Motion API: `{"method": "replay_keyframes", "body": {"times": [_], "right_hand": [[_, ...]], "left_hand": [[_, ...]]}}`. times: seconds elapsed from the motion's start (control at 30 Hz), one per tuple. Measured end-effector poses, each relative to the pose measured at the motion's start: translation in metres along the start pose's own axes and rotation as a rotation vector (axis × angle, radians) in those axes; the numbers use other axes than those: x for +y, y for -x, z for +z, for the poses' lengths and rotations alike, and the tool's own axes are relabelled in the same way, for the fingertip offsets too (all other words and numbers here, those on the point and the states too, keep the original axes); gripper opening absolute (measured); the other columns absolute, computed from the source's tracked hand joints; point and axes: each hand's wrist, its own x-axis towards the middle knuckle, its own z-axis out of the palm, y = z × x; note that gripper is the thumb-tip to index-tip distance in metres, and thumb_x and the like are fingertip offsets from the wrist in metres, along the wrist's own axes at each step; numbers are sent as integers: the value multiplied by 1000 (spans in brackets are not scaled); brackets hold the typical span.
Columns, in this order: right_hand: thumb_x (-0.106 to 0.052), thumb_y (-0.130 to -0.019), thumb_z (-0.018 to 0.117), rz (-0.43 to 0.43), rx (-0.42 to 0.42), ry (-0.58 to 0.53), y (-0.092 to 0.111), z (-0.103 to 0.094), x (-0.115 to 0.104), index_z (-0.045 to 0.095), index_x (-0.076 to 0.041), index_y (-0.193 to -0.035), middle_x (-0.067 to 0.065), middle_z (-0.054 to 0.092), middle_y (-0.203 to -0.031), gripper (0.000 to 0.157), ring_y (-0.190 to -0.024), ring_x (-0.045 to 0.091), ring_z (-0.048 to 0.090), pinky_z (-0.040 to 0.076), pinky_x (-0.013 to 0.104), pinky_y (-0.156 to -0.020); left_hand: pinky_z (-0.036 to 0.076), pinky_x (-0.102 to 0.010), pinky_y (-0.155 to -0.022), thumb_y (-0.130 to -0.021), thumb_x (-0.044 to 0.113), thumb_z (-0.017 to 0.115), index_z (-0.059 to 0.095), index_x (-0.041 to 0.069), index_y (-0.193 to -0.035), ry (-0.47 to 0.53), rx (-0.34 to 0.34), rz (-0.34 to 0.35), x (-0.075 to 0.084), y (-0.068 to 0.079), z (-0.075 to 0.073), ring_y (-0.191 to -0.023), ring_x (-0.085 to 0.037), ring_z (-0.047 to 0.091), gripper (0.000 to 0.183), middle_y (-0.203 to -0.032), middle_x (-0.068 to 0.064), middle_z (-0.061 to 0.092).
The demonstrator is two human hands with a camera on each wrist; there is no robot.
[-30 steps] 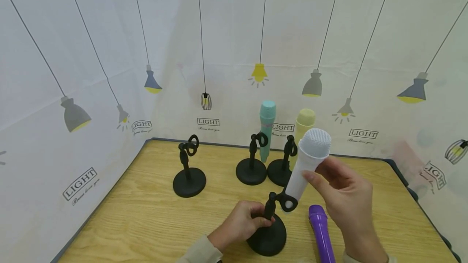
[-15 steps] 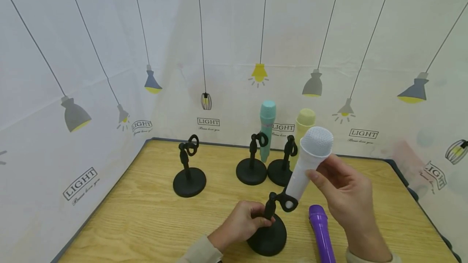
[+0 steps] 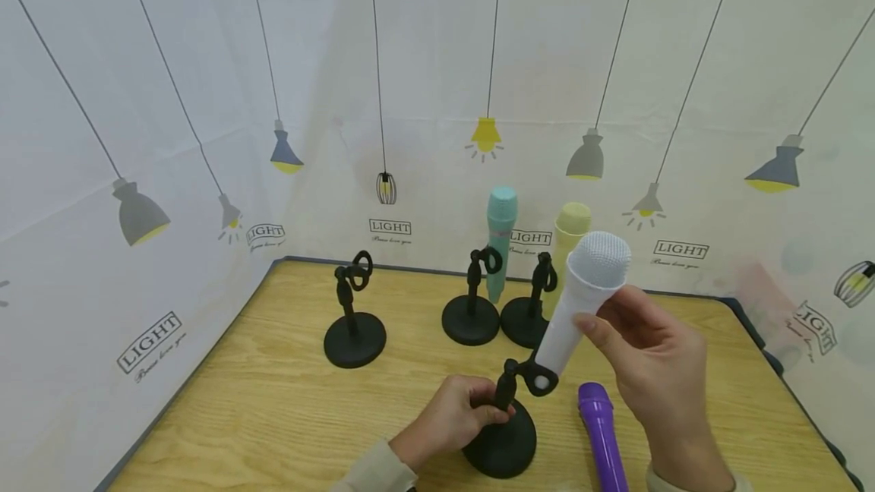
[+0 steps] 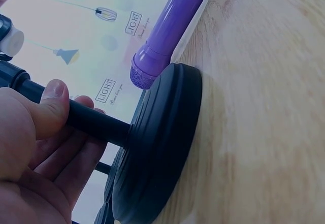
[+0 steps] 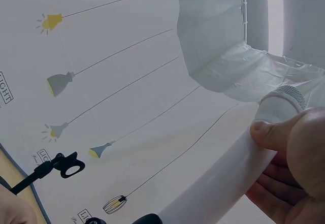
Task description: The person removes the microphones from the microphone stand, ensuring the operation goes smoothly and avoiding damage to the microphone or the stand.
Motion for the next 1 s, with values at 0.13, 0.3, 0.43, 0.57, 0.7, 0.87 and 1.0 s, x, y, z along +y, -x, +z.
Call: {"method": "replay_keyframes", "body": {"times": [0.13,0.3,0.43,0.57,0.7,0.87,1.0], "right_hand": [[17,-85,81,-29,2,-44,1,1,-2,75,0,-130,-3,81,-119,48,-104,9,79,62,20,-89],[16,-87,81,-40,11,-43,2,1,-6,75,0,-131,-1,81,-121,47,-106,11,79,62,21,-91],[16,-87,80,-60,12,-62,2,2,-7,74,2,-131,-1,81,-121,46,-105,11,79,62,21,-91],[18,-87,79,-103,10,-95,0,2,-8,73,5,-131,1,82,-120,46,-103,11,79,62,21,-90],[19,-86,80,-117,29,-86,-1,3,-9,75,3,-130,1,82,-119,47,-103,10,80,62,20,-89],[20,-86,79,-115,31,-99,-1,3,-10,74,4,-131,2,81,-120,48,-102,11,79,62,20,-90],[20,-86,79,-136,45,-117,-2,3,-9,74,5,-130,1,81,-120,47,-101,11,79,62,20,-90]], "left_hand": [[62,-22,-91,-93,3,82,84,8,-101,3,-3,-2,0,0,0,-94,-2,76,10,-97,2,84],[61,-21,-91,-93,3,82,84,7,-101,7,-4,2,-1,1,1,-94,-2,76,10,-97,2,84],[62,-21,-90,-93,3,82,84,9,-100,7,-1,1,-1,1,0,-95,-2,76,9,-97,2,84],[63,-24,-91,-93,3,82,84,11,-99,-1,5,1,0,1,0,-95,-2,76,10,-97,3,84],[63,-25,-92,-93,3,82,84,11,-99,-10,5,7,1,0,0,-96,-2,76,10,-97,2,84],[63,-24,-93,-93,3,82,84,10,-100,-12,2,14,1,1,0,-96,-2,77,10,-98,1,84],[63,-23,-93,-93,3,82,84,10,-100,-14,2,13,1,1,0,-96,-2,77,10,-97,1,84]]}}
